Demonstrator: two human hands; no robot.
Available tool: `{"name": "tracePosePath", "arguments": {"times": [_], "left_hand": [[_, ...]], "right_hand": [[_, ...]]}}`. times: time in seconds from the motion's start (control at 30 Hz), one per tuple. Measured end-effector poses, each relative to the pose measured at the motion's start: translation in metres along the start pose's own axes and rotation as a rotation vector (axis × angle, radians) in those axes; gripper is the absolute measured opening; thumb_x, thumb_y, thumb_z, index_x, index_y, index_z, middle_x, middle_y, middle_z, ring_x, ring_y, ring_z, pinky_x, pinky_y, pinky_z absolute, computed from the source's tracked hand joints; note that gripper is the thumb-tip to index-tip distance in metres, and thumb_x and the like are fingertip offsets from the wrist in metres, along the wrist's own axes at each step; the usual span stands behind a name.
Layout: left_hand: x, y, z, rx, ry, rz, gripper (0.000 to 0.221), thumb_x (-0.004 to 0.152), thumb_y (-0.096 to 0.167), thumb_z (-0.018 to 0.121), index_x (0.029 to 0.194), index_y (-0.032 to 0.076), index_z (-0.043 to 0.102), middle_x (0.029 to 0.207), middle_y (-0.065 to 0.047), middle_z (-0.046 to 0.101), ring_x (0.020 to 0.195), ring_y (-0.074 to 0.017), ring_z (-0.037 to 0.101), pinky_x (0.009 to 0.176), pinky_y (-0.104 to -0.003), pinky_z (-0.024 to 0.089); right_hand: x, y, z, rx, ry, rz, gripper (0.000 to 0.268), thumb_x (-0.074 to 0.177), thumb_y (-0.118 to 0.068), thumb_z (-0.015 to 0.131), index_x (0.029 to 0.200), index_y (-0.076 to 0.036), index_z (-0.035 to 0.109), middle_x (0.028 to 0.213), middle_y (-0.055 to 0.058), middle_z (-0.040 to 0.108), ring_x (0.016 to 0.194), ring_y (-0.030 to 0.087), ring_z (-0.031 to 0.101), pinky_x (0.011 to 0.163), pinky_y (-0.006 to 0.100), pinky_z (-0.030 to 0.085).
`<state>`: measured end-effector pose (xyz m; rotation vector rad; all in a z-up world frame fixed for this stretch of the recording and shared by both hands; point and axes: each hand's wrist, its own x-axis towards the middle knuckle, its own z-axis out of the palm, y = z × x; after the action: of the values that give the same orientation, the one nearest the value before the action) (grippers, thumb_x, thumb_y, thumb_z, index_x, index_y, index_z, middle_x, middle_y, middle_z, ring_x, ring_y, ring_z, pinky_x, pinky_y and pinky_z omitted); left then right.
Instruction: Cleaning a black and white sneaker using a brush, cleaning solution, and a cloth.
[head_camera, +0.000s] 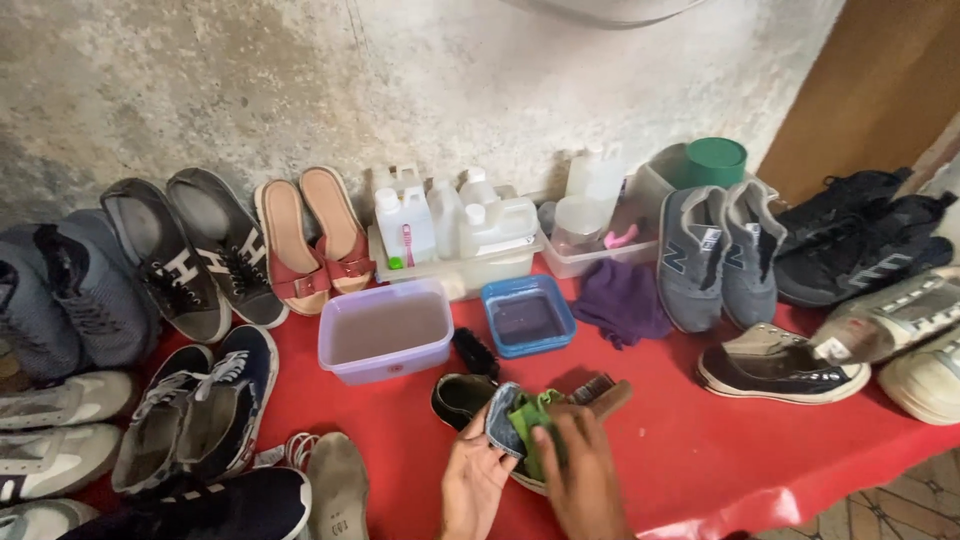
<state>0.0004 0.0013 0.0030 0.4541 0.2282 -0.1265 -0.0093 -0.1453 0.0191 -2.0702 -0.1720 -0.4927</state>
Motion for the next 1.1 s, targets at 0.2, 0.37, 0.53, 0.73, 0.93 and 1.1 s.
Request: {"name": "tracePosePath", "arguments": {"times": [0.2, 0.37, 0.53, 0.73, 0.93, 1.1], "left_hand": [[0.008, -0.007, -0.018, 0.109, -0.152, 0.018, 0.068, 0.089, 0.019, 0.046, 0.154, 0.001, 0.049, 0.135, -0.017, 0.066, 0.101, -0.0205, 0.059, 0.078, -0.029, 0.044], [0.008, -0.006, -0.009, 0.123, -0.167, 0.045, 0.066, 0.089, 0.017, 0.042, 0.152, -0.004, 0.049, 0.139, -0.017, 0.064, 0.114, -0.0219, 0.06, 0.096, -0.032, 0.046], [0.01, -0.007, -0.016, 0.112, -0.232, 0.027, 0.069, 0.089, 0.02, 0.044, 0.153, -0.005, 0.046, 0.135, -0.017, 0.065, 0.106, -0.0197, 0.061, 0.083, -0.028, 0.047], [0.014, -0.011, -0.021, 0.085, -0.229, 0.043, 0.067, 0.089, 0.019, 0.045, 0.151, -0.005, 0.049, 0.13, -0.016, 0.068, 0.103, -0.0183, 0.059, 0.087, -0.03, 0.044], [0.008, -0.005, -0.008, 0.093, -0.358, 0.072, 0.073, 0.088, 0.021, 0.046, 0.155, -0.007, 0.037, 0.156, -0.02, 0.051, 0.132, -0.0269, 0.056, 0.106, -0.034, 0.047], [0.003, -0.008, -0.003, 0.105, -0.28, 0.061, 0.071, 0.088, 0.022, 0.044, 0.153, -0.008, 0.044, 0.139, -0.018, 0.063, 0.115, -0.0219, 0.06, 0.102, -0.033, 0.043]], "right_hand": [[0.017, -0.006, 0.011, -0.196, 0.023, -0.319, 0.027, 0.094, -0.009, 0.065, 0.121, -0.006, 0.067, 0.115, 0.013, 0.06, 0.095, 0.03, 0.066, 0.087, 0.043, 0.055], [0.036, -0.009, 0.016, -0.144, 0.015, -0.203, 0.017, 0.097, -0.011, 0.062, 0.111, -0.006, 0.069, 0.104, 0.012, 0.061, 0.089, 0.03, 0.063, 0.083, 0.043, 0.05], [0.021, 0.004, 0.007, -0.141, -0.104, -0.154, 0.028, 0.092, -0.018, 0.069, 0.12, -0.013, 0.069, 0.111, 0.009, 0.062, 0.095, 0.029, 0.07, 0.074, 0.046, 0.061], [0.046, 0.0, 0.012, -0.133, -0.046, -0.159, 0.026, 0.092, -0.017, 0.07, 0.117, -0.011, 0.074, 0.098, 0.007, 0.068, 0.084, 0.027, 0.072, 0.077, 0.044, 0.054], [0.014, 0.013, 0.017, -0.191, -0.155, -0.047, 0.017, 0.088, -0.022, 0.069, 0.105, -0.024, 0.07, 0.099, 0.003, 0.061, 0.083, 0.029, 0.069, 0.059, 0.049, 0.057], [0.046, 0.006, 0.015, -0.167, -0.007, -0.047, 0.014, 0.089, -0.022, 0.07, 0.099, -0.013, 0.075, 0.083, 0.008, 0.067, 0.075, 0.03, 0.068, 0.071, 0.045, 0.049]]}}
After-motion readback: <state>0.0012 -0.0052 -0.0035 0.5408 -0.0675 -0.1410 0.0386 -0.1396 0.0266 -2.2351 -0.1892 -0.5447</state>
